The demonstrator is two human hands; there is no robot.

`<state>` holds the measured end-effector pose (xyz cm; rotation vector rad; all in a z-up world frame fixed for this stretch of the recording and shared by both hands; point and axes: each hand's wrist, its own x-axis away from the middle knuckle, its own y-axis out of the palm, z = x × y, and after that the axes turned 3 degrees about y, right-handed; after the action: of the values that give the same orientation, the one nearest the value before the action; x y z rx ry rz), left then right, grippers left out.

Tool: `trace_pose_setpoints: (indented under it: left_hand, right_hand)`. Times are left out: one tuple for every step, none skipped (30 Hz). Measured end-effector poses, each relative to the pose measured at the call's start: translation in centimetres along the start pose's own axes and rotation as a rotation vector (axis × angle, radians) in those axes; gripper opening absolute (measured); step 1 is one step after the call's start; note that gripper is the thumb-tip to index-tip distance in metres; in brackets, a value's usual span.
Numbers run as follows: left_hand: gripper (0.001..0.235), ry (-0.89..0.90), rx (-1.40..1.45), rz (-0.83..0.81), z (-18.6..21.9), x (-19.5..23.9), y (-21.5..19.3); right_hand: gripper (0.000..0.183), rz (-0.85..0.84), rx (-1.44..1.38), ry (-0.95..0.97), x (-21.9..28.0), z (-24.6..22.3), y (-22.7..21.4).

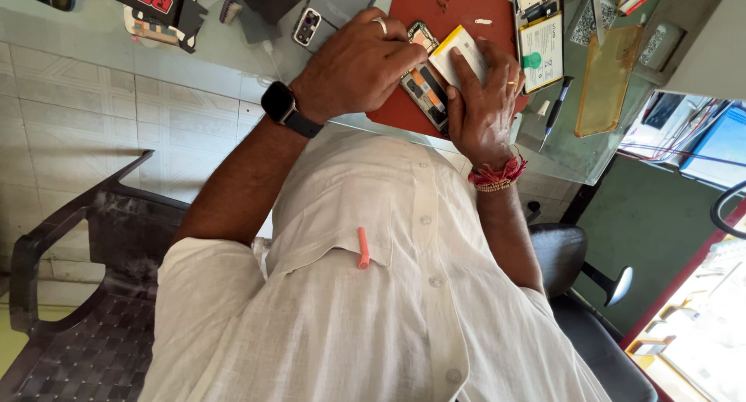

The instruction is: The person replaces the battery in a disassembled smartphone, aligns and secures it, then connects a charging cable to a power bank and plugs it into the phone to test the repair.

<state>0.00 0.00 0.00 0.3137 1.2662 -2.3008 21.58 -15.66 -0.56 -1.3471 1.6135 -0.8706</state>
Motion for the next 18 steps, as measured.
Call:
trace_pose_setpoints:
  left_hand:
    - [0.012, 0.001, -0.01, -0.009, -0.1, -0.1, 0.0]
    - [0.01, 0.002, -0.019, -0.018, -0.1, -0.2, 0.1]
    - [0.009, 0.003, -0.031, -0.027, -0.1, -0.2, 0.1]
    - [0.01, 0.018, -0.047, -0.022, -0.1, -0.2, 0.0]
    - [0.011, 0.033, -0.063, -0.017, 0.0, -0.2, 0.0]
    - [0.012, 0.048, -0.079, -0.012, 0.0, -0.2, 0.0]
    - [0.012, 0.056, -0.112, -0.025, 0.1, -0.2, 0.0]
    - [0.011, 0.064, -0.145, -0.038, 0.1, -0.2, 0.0]
    - [0.011, 0.071, -0.178, -0.051, 0.2, -0.2, 0.0]
    - [0.013, 0.093, -0.205, -0.057, 0.3, -0.2, -0.1]
    - [0.015, 0.115, -0.234, -0.064, 0.3, -0.2, -0.2]
    - [0.017, 0.137, -0.262, -0.07, 0.4, -0.3, -0.4]
    - [0.016, 0.161, -0.299, -0.068, 0.5, -0.3, -0.5]
    - [0.015, 0.186, -0.335, -0.067, 0.6, -0.4, -0.6]
    - [0.014, 0.212, -0.371, -0.064, 0.7, -0.4, -0.7]
    - [0.014, 0.227, -0.401, -0.069, 0.9, -0.6, -0.7]
    - [0.013, 0.242, -0.431, -0.074, 1.0, -0.7, -0.7]
    - [0.012, 0.257, -0.461, -0.079, 1.1, -0.9, -0.8]
  right_hand:
    - [0.04, -0.003, -0.002, 0.0, 0.0, 0.0, 0.0]
    - [0.04, -0.005, -0.003, 0.0, 0.1, 0.0, 0.0]
    - [0.04, -0.007, -0.005, -0.002, 0.0, 0.1, 0.0]
    - [0.04, -0.005, -0.001, -0.003, 0.0, 0.1, 0.0]
    - [0.04, -0.004, 0.004, -0.004, 0.0, 0.1, 0.0]
    - [0.04, -0.003, 0.009, -0.005, 0.0, 0.1, 0.0]
    - [0.04, -0.003, 0.011, -0.007, 0.0, 0.1, 0.0]
    - [0.04, -0.003, 0.012, -0.008, 0.0, 0.1, 0.0]
    - [0.04, -0.003, 0.014, -0.009, 0.0, 0.1, 0.0]
    - [0.04, -0.004, 0.015, -0.011, 0.0, 0.1, 0.0]
    - [0.04, -0.003, 0.015, -0.013, 0.0, 0.1, 0.0]
    - [0.04, -0.002, 0.015, -0.015, -0.1, 0.2, 0.0]
    - [0.04, -0.003, 0.017, -0.017, -0.1, 0.1, 0.0]
    - [0.04, -0.003, 0.018, -0.02, -0.1, 0.1, 0.0]
    - [0.04, -0.003, 0.02, -0.021, -0.1, 0.2, -0.1]
    - [0.04, -0.006, 0.021, -0.023, -0.2, 0.2, -0.1]
    - [0.04, -0.009, 0.021, -0.025, -0.2, 0.2, -0.2]
    - [0.04, -0.011, 0.022, -0.026, -0.2, 0.3, -0.2]
